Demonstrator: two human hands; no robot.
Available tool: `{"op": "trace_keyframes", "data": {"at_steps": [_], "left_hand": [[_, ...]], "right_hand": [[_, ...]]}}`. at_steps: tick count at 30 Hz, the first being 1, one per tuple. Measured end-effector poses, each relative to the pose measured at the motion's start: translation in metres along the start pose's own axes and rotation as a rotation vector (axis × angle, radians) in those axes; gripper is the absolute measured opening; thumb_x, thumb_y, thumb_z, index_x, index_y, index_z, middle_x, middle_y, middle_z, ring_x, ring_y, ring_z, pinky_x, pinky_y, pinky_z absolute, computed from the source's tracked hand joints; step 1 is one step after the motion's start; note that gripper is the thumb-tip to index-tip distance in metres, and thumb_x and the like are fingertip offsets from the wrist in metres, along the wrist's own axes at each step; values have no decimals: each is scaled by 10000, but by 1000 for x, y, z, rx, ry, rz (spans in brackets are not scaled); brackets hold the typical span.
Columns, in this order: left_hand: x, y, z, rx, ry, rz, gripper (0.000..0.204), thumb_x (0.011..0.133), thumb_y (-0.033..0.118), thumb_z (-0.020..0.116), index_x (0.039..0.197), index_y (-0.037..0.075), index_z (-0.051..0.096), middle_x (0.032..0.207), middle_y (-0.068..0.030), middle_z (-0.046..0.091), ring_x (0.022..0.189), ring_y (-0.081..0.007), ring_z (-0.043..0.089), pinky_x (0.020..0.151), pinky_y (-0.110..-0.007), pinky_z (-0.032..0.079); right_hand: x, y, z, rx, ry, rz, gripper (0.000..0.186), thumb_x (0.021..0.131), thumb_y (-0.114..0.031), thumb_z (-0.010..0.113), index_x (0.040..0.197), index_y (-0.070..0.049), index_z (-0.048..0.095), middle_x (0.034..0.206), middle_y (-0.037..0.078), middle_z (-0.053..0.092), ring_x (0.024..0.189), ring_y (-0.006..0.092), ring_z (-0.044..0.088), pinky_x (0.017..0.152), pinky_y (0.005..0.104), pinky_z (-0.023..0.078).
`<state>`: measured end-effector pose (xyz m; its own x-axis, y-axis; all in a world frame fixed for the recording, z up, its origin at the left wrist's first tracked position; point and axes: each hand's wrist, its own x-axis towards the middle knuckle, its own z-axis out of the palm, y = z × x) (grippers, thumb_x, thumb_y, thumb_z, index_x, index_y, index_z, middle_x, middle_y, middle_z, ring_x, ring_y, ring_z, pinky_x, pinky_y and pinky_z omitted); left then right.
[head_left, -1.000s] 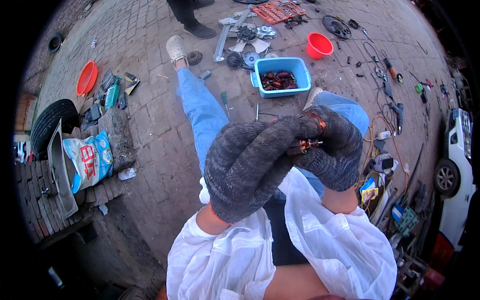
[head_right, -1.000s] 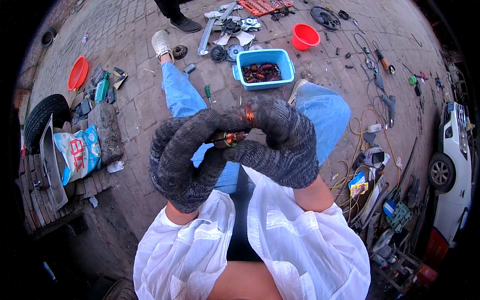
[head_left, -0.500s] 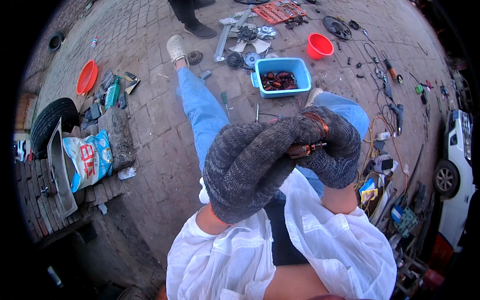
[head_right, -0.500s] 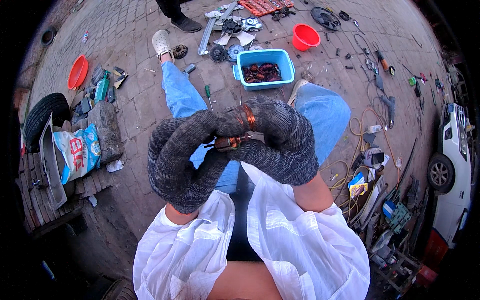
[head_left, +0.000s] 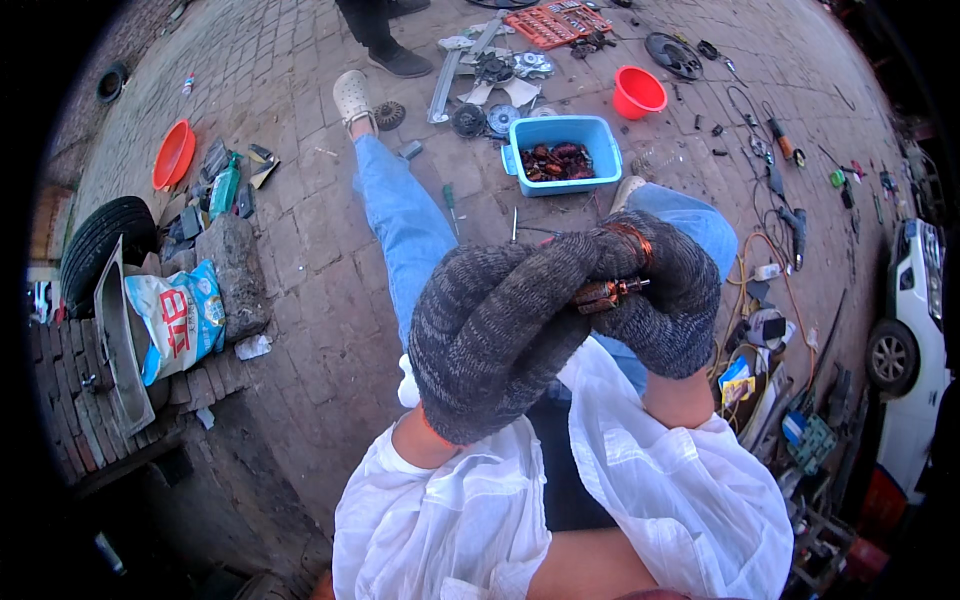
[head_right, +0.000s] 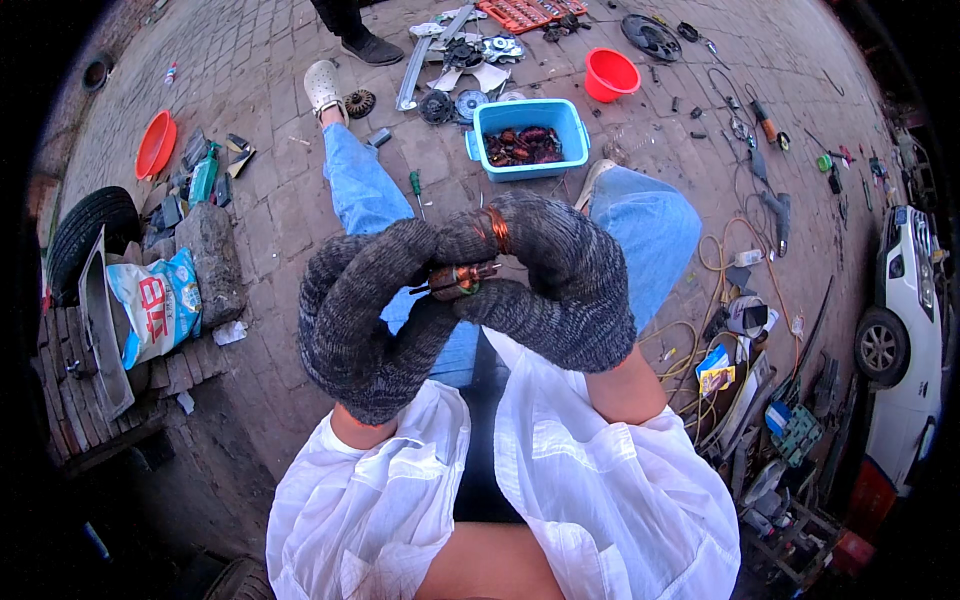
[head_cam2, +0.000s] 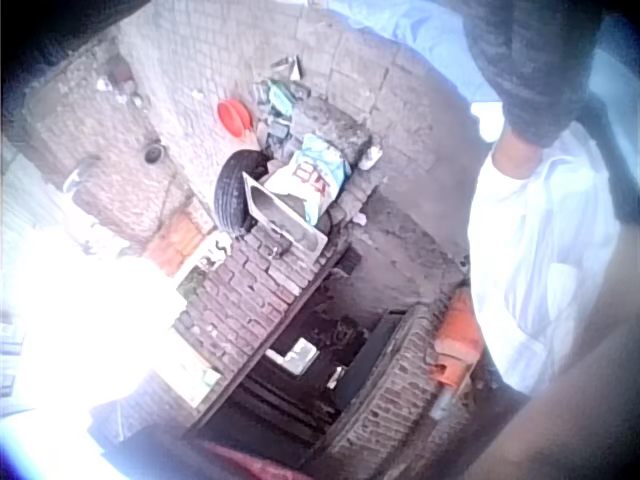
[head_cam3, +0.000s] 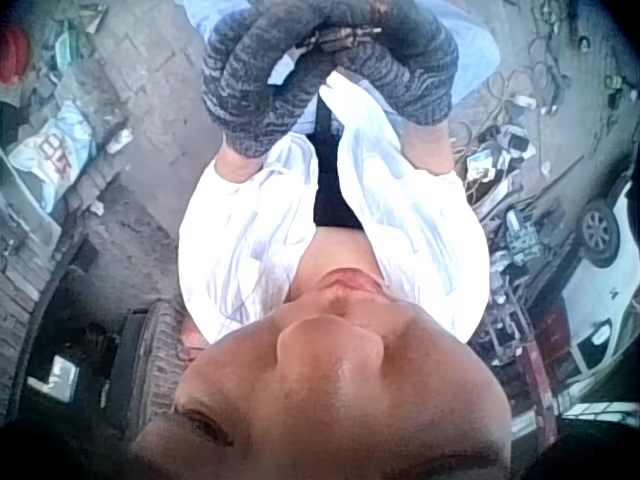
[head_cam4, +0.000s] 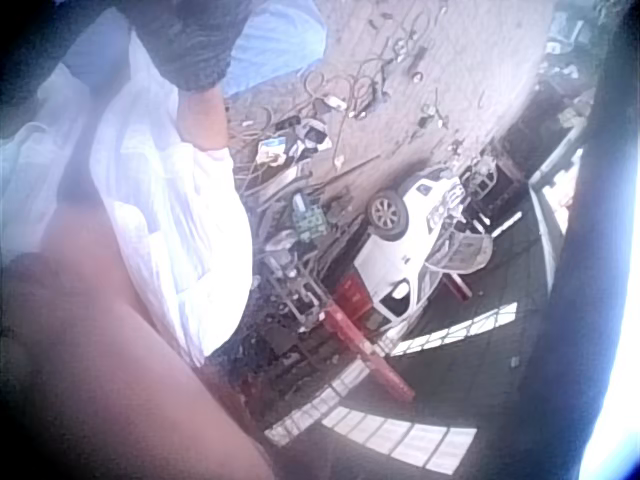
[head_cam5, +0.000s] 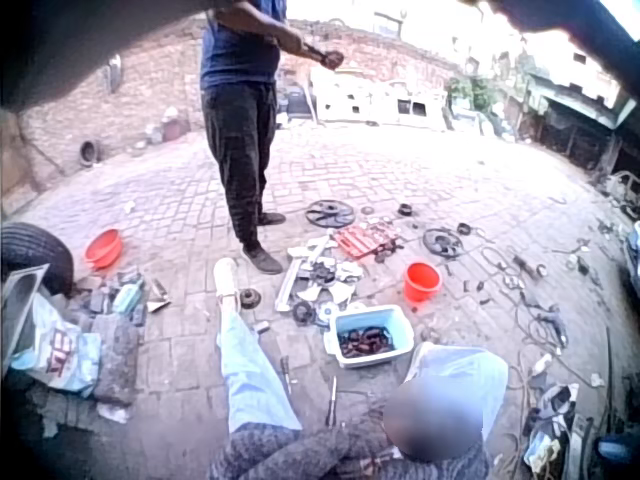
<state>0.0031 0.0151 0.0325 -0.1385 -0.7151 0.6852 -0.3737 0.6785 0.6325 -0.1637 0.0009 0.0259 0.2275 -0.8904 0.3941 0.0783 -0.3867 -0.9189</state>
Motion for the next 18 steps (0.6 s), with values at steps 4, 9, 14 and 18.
{"op": "trace_keyframes", "data": {"at_steps": [4,9,14,18], "left_hand": [[-3,-4,1,-41,19,6,421,635,48,744,1034,11,614,959,-113,644,851,-230,599,725,-329,493],[-3,-6,2,-43,19,2,379,643,39,729,1008,5,632,934,-107,650,828,-221,603,699,-316,490],[-5,-5,2,-79,30,-63,358,637,29,727,984,4,646,912,-101,652,803,-210,596,665,-294,484],[-8,-8,3,-107,48,-110,355,634,22,720,980,-2,646,902,-107,647,773,-197,586,634,-282,474]], "right_hand": [[-2,1,0,33,27,18,449,622,-55,796,1025,4,608,981,109,627,903,180,607,794,320,487],[-3,5,-2,79,30,44,472,595,-64,815,1014,2,609,955,98,630,864,162,608,765,302,490],[-4,8,-7,30,-19,113,478,574,-77,828,994,5,615,928,82,637,847,137,604,746,286,490],[-2,3,0,127,66,159,435,589,-83,819,966,9,623,913,84,641,838,138,608,735,276,495]]}}
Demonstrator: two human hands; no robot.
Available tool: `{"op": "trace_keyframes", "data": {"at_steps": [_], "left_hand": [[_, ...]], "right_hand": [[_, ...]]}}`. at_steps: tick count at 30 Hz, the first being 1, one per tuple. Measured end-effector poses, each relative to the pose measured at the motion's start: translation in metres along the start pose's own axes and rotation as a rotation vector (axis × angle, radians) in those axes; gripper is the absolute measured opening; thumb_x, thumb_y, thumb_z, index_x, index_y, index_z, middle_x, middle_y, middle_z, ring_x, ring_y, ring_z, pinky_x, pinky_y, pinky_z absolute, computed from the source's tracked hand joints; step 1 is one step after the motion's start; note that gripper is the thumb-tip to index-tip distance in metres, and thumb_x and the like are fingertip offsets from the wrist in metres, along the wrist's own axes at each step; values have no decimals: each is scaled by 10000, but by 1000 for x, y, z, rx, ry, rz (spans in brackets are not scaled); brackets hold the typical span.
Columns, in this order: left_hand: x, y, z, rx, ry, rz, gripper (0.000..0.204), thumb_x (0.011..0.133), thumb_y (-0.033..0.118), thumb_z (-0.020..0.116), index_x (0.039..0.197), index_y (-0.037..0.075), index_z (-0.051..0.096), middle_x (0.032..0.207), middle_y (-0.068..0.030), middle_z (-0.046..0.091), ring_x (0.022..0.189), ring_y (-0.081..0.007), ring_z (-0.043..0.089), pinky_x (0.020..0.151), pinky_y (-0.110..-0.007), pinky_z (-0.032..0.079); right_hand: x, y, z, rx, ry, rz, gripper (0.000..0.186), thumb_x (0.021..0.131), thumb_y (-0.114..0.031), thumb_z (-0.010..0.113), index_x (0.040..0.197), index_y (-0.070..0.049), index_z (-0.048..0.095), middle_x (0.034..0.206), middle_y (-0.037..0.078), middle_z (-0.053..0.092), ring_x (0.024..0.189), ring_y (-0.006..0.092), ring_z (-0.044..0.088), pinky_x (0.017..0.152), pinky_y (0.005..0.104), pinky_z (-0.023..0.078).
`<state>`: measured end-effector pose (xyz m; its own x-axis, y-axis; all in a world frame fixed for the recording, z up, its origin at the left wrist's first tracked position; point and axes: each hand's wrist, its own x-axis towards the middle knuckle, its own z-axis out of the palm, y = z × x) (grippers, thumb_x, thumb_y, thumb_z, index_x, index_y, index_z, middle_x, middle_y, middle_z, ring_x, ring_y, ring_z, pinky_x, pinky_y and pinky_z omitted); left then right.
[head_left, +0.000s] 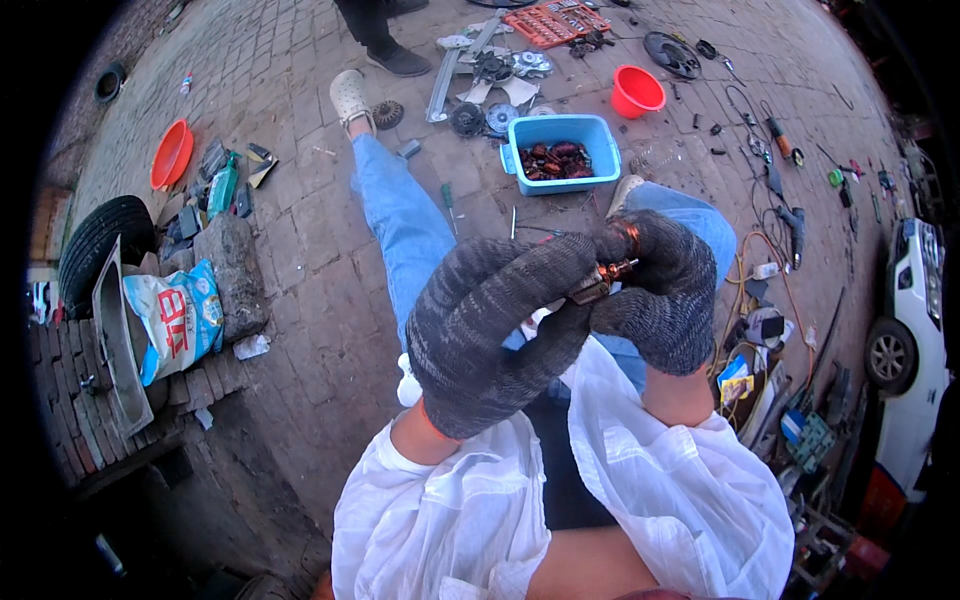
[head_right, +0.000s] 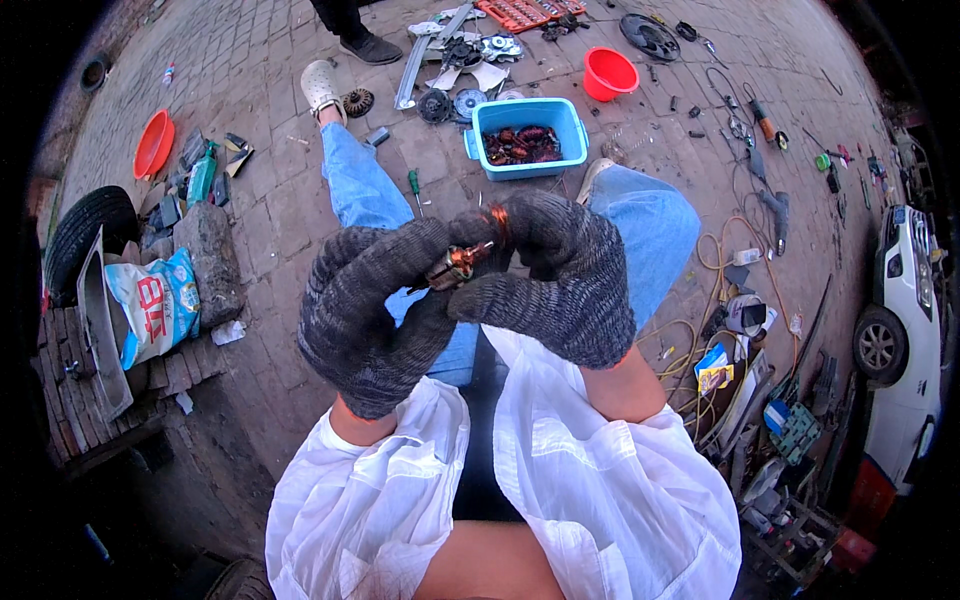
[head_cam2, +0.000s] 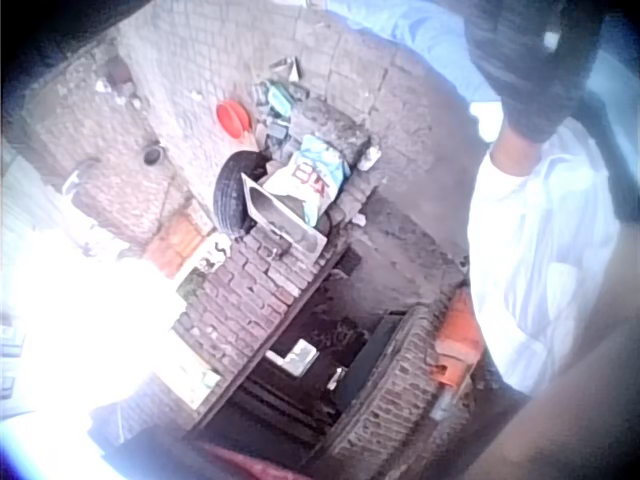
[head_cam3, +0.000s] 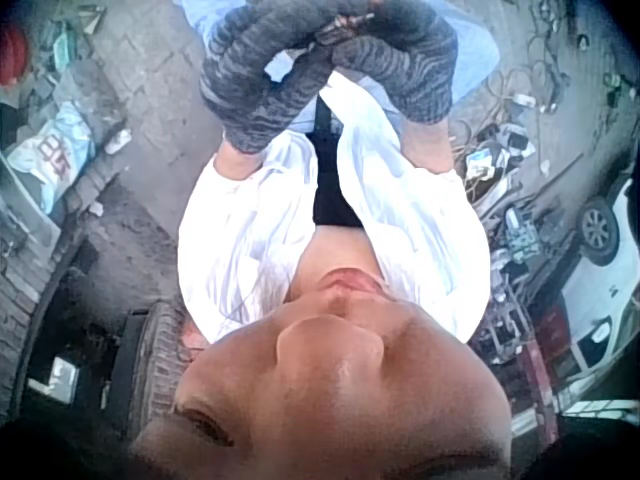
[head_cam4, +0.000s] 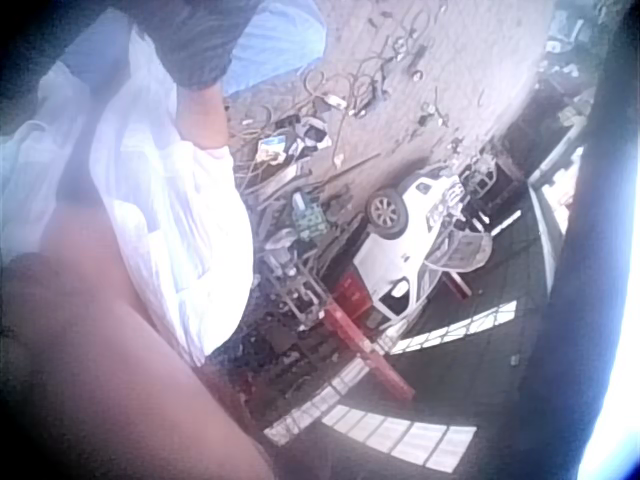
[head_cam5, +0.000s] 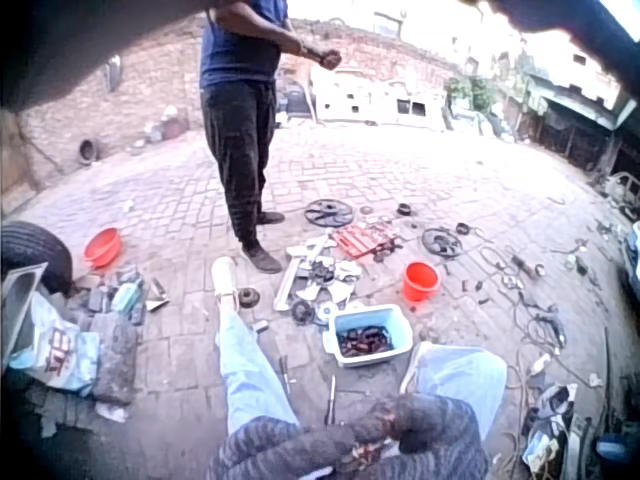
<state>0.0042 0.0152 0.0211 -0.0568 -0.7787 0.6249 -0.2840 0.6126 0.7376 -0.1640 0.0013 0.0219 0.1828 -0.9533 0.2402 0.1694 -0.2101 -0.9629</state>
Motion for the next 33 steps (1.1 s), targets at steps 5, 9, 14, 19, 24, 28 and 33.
{"op": "trace_keyframes", "data": {"at_steps": [5,9,14,19,24,28,33], "left_hand": [[1,-4,-3,-64,-7,-59,350,648,39,719,985,-9,643,896,-109,642,751,-175,570,605,-268,459],[7,-12,-6,-109,-41,-138,360,664,64,731,1002,-9,635,912,-115,640,793,-176,577,626,-278,472],[14,-40,-5,-476,-48,-447,322,757,77,679,1051,-27,601,956,-133,636,878,-210,612,722,-305,513],[15,-93,-10,-732,-44,-832,269,824,63,616,1079,-21,592,961,-115,637,847,-155,610,749,-261,492],[17,-193,-14,-596,-8,-868,258,806,94,644,1043,-4,614,928,-81,639,825,-130,595,748,-250,473],[23,-264,-32,-534,393,-1030,265,815,105,635,1047,-20,600,955,-83,629,864,-166,600,806,-281,466],[34,-340,-45,-824,553,-976,301,891,156,518,1128,-28,531,1001,-133,615,993,-277,567,981,-473,386]], "right_hand": [[2,0,-1,162,122,21,305,679,-60,751,948,14,627,862,87,651,776,140,620,692,266,507],[12,2,2,60,116,-1,227,723,-50,711,926,15,631,841,88,653,751,134,618,682,266,510],[37,21,12,-89,174,35,169,739,-68,702,880,4,640,810,74,648,720,114,601,650,246,494],[73,59,17,-343,117,165,160,764,-114,688,873,-6,641,734,44,609,652,101,554,592,256,459],[132,148,23,-283,53,193,181,783,-148,680,891,-10,637,745,42,613,675,101,562,617,251,459],[185,233,5,-242,375,328,228,842,-199,614,919,14,632,805,64,650,691,111,574,637,247,459],[148,395,-32,-559,309,686,258,839,-228,598,943,6,625,806,135,656,682,193,600,655,309,468]]}}
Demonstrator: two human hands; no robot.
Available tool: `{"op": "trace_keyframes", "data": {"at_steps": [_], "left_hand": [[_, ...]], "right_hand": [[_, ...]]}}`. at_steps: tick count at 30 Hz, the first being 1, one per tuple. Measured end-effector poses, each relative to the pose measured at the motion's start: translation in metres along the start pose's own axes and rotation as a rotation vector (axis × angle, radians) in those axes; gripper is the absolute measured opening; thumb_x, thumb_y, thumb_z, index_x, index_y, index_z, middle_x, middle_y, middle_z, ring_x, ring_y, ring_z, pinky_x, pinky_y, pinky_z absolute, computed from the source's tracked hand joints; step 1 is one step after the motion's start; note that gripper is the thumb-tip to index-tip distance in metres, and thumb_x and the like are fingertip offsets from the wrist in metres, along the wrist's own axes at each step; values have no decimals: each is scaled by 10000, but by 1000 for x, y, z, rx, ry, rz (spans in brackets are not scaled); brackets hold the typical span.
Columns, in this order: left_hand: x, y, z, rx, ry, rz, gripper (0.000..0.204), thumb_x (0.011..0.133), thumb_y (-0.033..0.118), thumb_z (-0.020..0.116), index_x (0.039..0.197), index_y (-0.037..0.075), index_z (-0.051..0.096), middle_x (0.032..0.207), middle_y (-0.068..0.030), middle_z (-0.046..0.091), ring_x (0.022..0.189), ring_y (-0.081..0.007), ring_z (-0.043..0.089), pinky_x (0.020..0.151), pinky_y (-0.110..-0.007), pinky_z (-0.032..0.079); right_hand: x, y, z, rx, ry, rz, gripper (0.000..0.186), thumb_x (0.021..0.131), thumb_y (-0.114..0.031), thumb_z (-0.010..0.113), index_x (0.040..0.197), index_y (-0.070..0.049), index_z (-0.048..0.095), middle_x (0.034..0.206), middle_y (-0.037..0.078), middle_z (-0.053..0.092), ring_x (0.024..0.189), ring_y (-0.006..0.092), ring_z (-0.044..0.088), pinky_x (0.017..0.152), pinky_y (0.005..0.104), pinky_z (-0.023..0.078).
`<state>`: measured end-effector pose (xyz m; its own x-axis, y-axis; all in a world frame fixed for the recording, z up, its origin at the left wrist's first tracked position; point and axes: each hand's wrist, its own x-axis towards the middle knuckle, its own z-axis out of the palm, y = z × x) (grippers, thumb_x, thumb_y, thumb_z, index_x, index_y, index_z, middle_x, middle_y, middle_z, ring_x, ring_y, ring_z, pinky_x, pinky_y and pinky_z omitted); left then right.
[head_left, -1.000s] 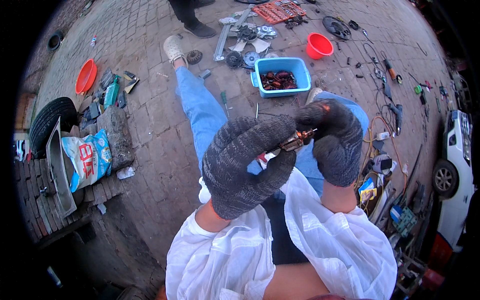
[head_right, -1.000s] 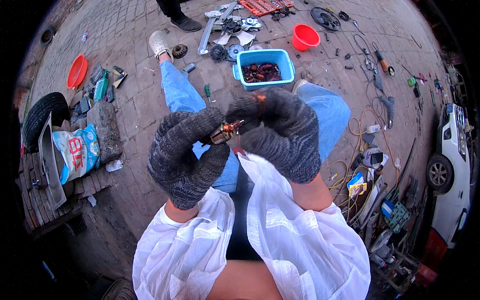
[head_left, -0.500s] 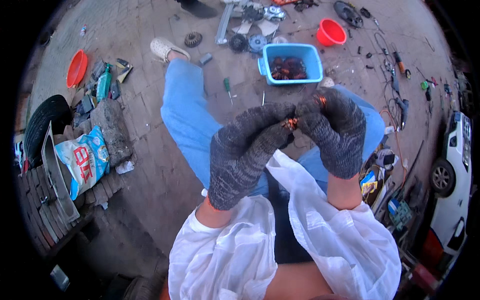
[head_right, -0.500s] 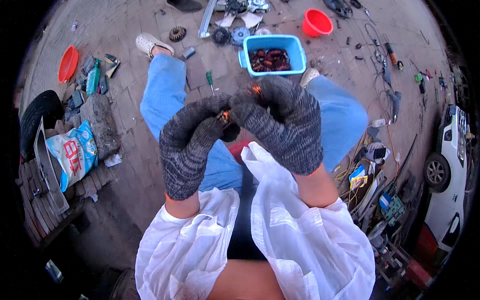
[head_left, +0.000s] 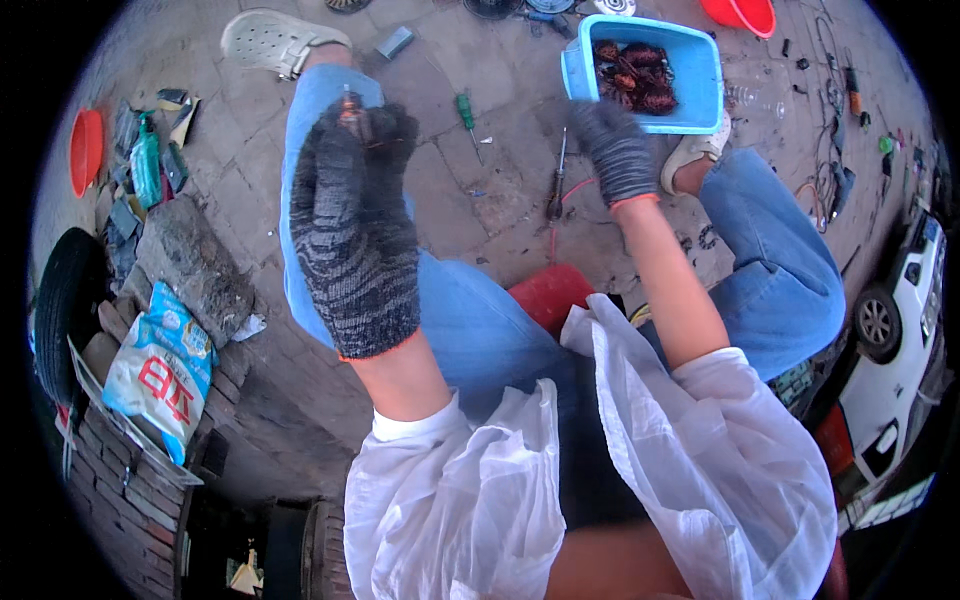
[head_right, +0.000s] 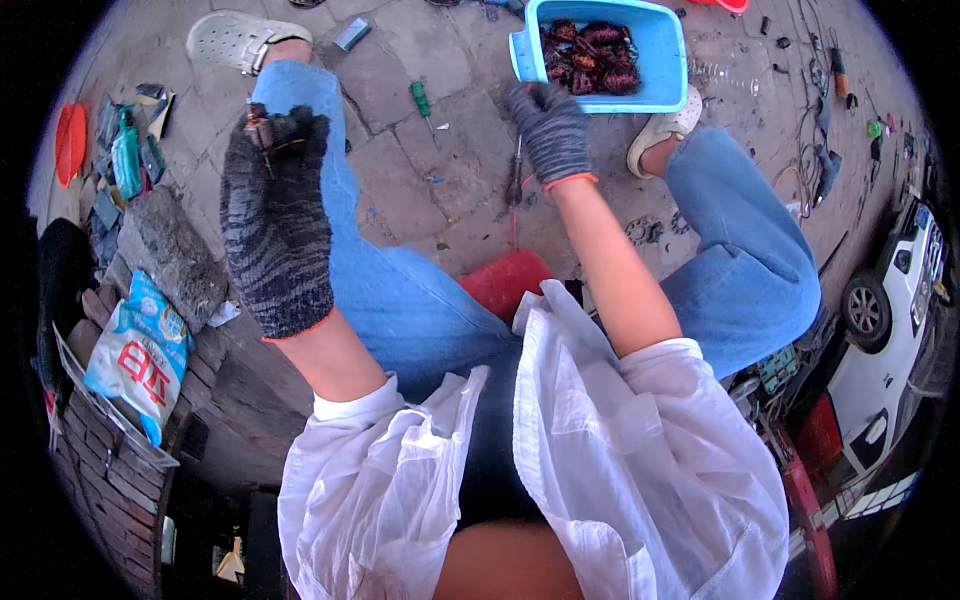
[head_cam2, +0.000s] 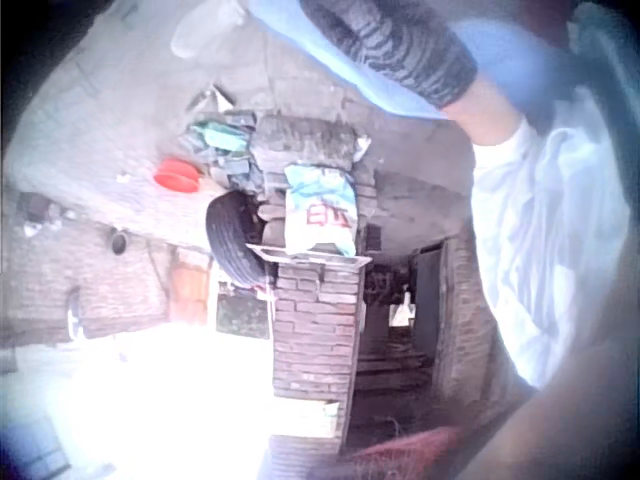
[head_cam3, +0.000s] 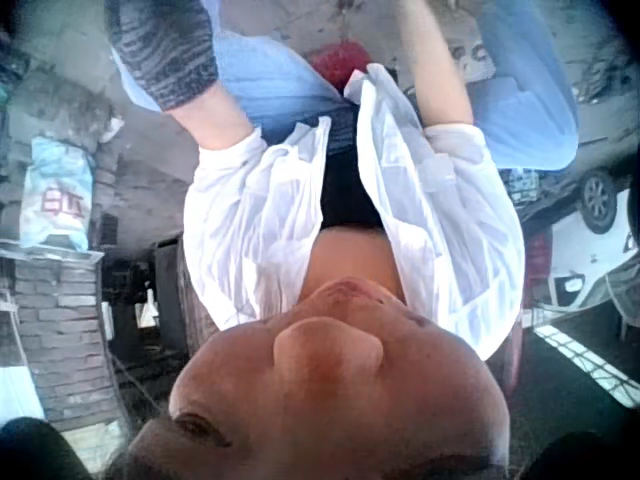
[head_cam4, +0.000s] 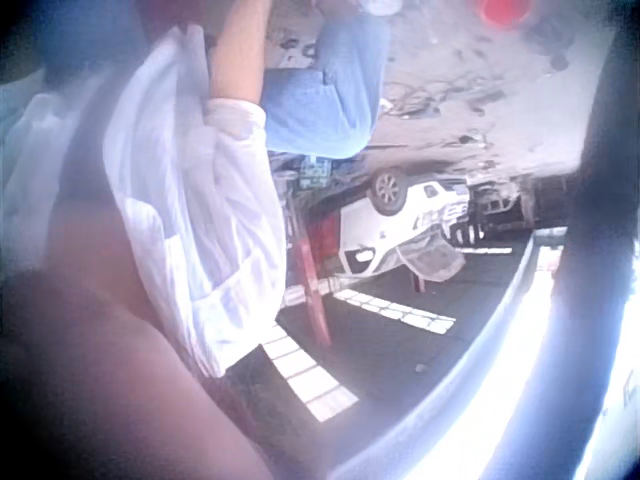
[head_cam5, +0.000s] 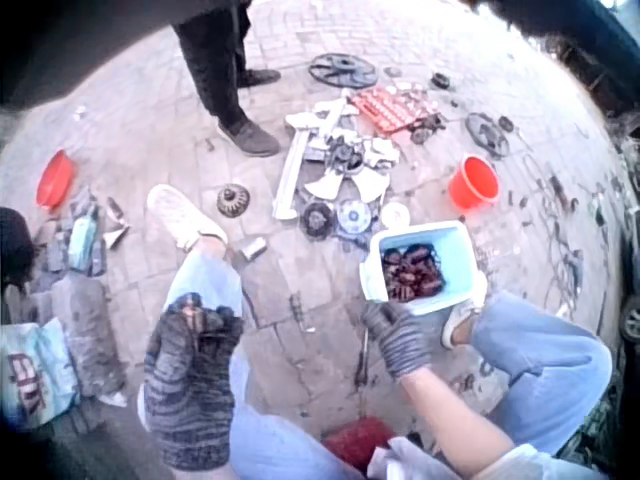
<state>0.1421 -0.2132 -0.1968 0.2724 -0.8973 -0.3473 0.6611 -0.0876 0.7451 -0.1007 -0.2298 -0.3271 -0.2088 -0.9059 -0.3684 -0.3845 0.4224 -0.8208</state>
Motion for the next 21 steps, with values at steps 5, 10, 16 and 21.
{"op": "trace_keyframes", "data": {"at_steps": [5,10,16,21], "left_hand": [[14,-20,-21,-110,73,-173,336,884,212,535,1138,-9,525,993,-124,612,998,-276,562,967,-482,385],[5,-17,-13,-75,230,-265,374,861,225,578,1154,3,509,996,-133,597,957,-290,581,883,-466,453],[-2,-12,-16,-279,131,-263,311,856,110,571,1130,-21,505,1041,-150,585,928,-288,604,841,-424,496],[-3,-16,-21,-286,102,-202,285,847,97,577,1106,-8,521,1024,-146,589,924,-283,606,837,-458,494]], "right_hand": [[10,81,94,-507,-138,-123,211,820,-190,574,948,-29,618,879,156,630,801,306,600,747,389,460],[69,76,159,-828,-409,-1057,248,789,-93,460,1008,-77,576,1097,102,567,1043,245,532,971,391,357],[131,105,166,-1044,-886,-1226,202,788,-128,471,944,-53,574,955,160,586,976,310,543,851,357,454],[101,73,140,-963,-611,-951,169,781,-130,515,907,-31,566,904,154,597,920,319,553,765,378,465]]}}
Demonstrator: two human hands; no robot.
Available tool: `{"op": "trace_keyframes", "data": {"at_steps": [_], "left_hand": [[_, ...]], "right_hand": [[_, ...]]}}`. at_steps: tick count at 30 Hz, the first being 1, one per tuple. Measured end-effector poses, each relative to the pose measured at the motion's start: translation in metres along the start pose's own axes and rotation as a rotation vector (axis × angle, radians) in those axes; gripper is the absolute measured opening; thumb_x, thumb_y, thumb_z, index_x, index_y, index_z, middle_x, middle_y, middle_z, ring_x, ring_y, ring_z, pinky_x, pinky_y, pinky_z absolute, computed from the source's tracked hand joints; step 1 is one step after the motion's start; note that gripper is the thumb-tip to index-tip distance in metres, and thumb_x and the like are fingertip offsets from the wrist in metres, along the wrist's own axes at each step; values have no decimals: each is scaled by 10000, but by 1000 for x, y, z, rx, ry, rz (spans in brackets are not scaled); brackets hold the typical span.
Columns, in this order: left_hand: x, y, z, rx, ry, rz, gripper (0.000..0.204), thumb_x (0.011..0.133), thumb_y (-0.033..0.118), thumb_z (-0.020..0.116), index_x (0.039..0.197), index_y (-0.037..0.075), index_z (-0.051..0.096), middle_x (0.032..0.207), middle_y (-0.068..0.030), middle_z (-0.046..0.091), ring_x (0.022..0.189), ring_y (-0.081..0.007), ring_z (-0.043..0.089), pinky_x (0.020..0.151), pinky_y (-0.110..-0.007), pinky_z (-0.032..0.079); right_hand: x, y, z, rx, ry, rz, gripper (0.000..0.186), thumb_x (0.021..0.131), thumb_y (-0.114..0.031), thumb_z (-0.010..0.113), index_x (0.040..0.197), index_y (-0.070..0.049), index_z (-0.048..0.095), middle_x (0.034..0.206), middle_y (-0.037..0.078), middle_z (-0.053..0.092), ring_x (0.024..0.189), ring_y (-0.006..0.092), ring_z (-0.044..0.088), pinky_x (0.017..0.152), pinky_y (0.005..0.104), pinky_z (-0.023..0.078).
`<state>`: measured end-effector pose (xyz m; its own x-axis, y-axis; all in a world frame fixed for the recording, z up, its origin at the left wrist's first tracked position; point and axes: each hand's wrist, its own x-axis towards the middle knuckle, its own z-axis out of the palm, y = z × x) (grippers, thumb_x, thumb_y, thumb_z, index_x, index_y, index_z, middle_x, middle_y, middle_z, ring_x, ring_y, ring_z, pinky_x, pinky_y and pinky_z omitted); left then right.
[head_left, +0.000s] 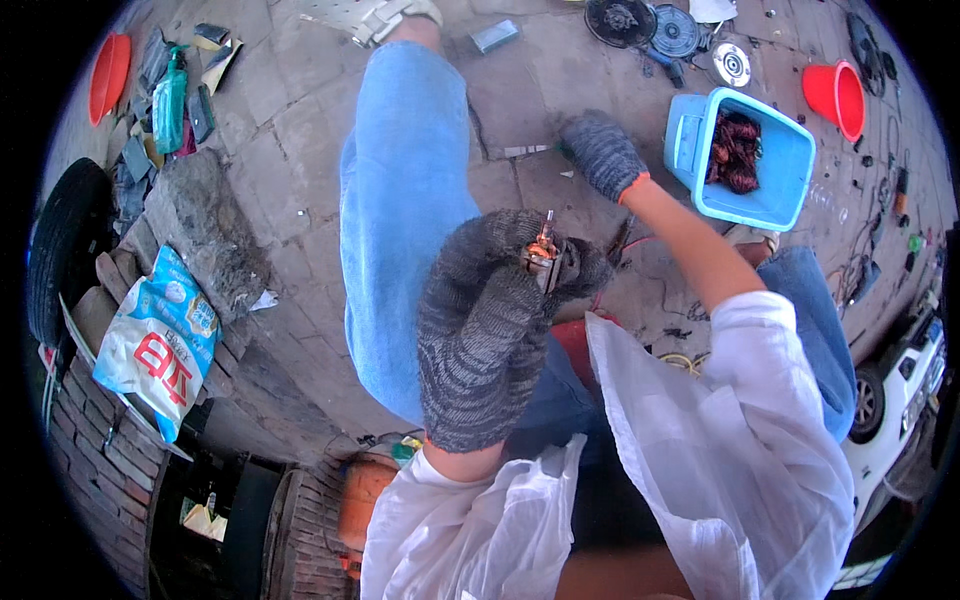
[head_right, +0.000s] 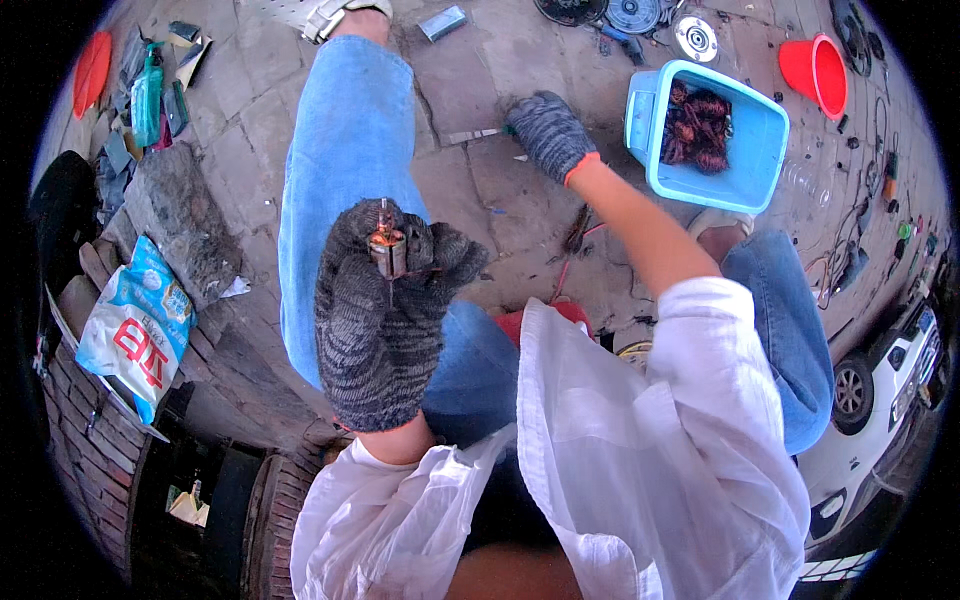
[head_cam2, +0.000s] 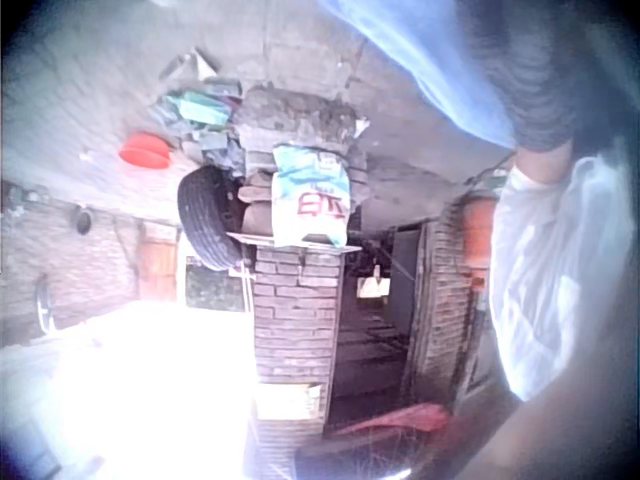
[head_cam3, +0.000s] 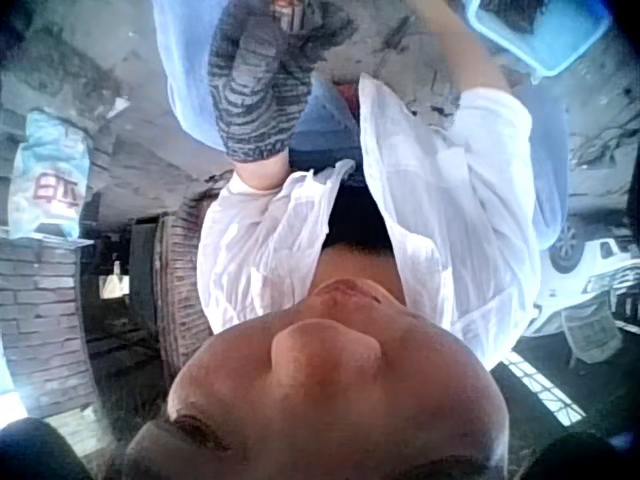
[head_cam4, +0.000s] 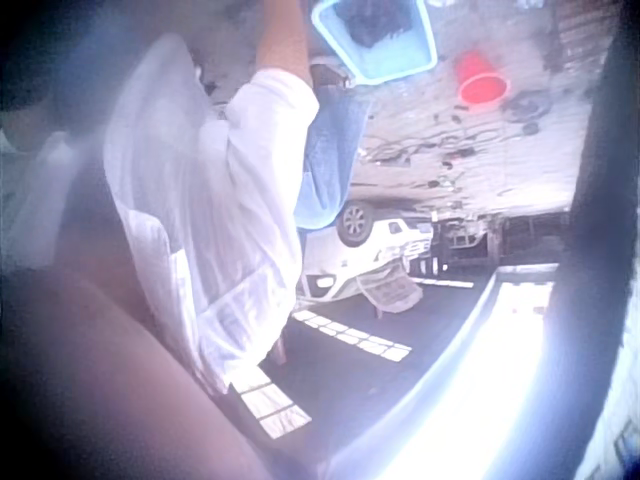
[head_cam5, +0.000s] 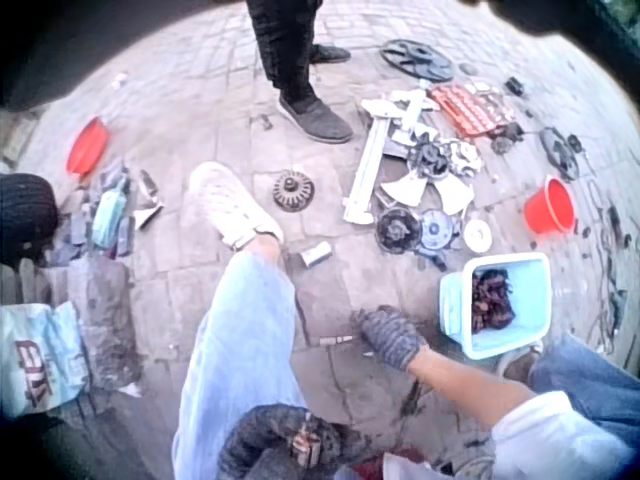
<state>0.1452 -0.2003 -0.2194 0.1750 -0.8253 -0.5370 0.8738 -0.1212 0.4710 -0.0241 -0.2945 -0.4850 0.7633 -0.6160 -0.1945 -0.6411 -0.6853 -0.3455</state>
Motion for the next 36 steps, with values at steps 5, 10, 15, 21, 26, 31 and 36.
{"op": "trace_keyframes", "data": {"at_steps": [5,10,15,21,26,31,36], "left_hand": [[-7,6,7,-16,-86,-22,268,837,80,584,1086,-6,536,984,-143,601,914,-273,609,818,-467,505],[-26,8,24,-88,-88,-155,310,835,106,597,1114,-13,534,955,-152,614,863,-273,621,788,-453,516],[-62,3,39,16,-238,-63,327,838,124,603,1122,-21,533,958,-161,615,848,-272,624,762,-424,529],[-112,7,57,55,-297,18,333,786,78,660,1082,-29,549,963,-157,613,839,-251,623,687,-374,543],[-146,18,55,202,-381,56,340,789,135,655,1064,-30,540,932,-155,586,804,-277,613,698,-428,549],[-175,17,61,214,-319,216,336,741,-2,685,1051,-25,558,914,-137,616,784,-208,633,638,-303,541],[-196,25,61,214,-378,163,327,749,6,684,1048,-25,557,901,-137,619,756,-196,632,598,-290,534]], "right_hand": [[-68,-63,-100,207,448,62,272,822,-155,554,1041,5,556,909,144,603,840,307,580,734,382,470],[-161,-122,-210,1060,707,820,253,786,-133,596,1006,-7,595,1018,137,621,894,254,607,793,365,466],[-213,-142,-294,591,464,453,407,657,-208,730,1005,-41,603,1015,158,623,913,304,610,818,389,455],[-241,-175,-326,543,452,437,462,610,-235,784,992,-50,602,947,135,627,896,316,601,810,399,449],[-260,-194,-345,549,413,362,440,685,-193,745,1056,-29,575,1001,126,607,910,262,600,812,376,468],[-277,-214,-345,563,557,392,569,539,-272,847,1001,-49,599,955,106,615,910,286,589,830,379,434],[-292,-223,-346,596,628,342,611,523,-260,861,1030,-45,594,1002,112,608,938,271,588,862,378,427]]}}
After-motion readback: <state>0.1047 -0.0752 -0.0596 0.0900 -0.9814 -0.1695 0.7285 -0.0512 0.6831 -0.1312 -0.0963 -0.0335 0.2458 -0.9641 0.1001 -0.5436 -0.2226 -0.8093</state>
